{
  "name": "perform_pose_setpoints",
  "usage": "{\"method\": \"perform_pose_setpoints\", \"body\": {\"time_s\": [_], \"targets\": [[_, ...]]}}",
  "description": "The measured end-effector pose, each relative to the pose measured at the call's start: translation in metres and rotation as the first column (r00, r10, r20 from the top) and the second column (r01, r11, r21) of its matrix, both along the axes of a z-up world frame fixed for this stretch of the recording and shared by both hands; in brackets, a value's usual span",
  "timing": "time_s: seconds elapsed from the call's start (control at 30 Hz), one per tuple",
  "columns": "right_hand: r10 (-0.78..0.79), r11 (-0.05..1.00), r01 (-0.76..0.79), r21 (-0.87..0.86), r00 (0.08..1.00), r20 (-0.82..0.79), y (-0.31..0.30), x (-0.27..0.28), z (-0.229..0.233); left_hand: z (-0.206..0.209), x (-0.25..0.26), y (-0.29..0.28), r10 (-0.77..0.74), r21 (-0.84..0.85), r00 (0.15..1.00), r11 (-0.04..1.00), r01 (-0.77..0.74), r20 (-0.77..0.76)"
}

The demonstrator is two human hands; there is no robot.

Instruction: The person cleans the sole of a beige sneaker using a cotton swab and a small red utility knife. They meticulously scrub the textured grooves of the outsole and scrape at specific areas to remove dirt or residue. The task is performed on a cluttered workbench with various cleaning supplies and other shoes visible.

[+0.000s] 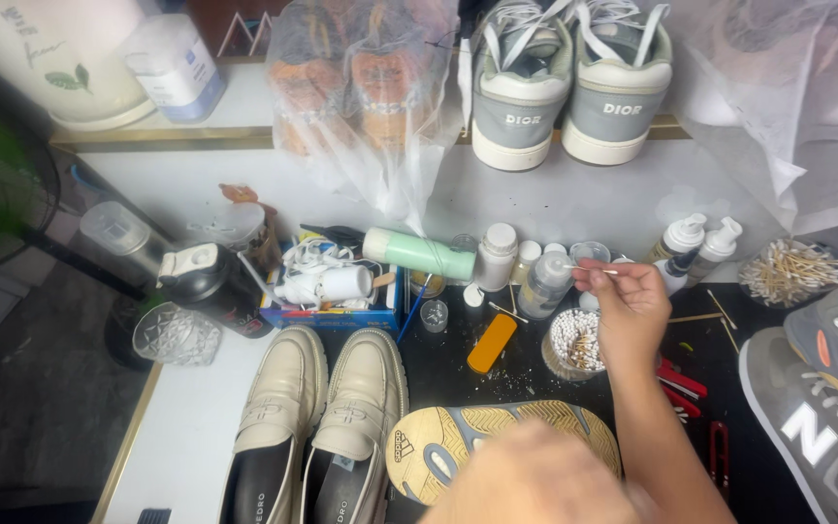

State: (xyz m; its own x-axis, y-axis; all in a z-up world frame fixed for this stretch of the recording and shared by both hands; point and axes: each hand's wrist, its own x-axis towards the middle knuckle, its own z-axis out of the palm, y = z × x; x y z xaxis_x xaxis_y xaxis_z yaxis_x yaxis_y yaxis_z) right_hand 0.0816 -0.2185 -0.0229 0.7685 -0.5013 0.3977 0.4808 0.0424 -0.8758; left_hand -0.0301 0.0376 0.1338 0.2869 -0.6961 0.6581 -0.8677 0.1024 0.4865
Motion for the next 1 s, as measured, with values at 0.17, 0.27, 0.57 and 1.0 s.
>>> {"method": "perform_pose_setpoints", "body": {"time_s": [0.17, 0.27, 0.57, 1.0], "targets": [[-0.005, 1.000, 0.004, -0.013, 0.998, -0.055, -0.006, 0.003, -0.005, -0.075, 0.039, -0.014, 0.500, 0.211, 0.865, 0.841, -0.498, 0.044], [-0.019, 0.999, 0.017, -0.036, 0.998, -0.060, -0.007, 0.003, -0.004, -0.110, 0.043, -0.016, 0.608, 0.281, 0.791, 0.749, -0.600, 0.069], [-0.047, 0.996, 0.039, -0.080, 0.994, -0.098, -0.006, -0.001, 0.000, -0.135, 0.035, -0.016, 0.598, 0.505, 0.792, 0.650, -0.569, 0.122], [-0.053, 0.996, 0.048, -0.080, 0.996, -0.065, -0.004, 0.000, 0.000, -0.125, 0.038, -0.017, 0.607, 0.523, 0.785, 0.632, -0.571, 0.124]]}}
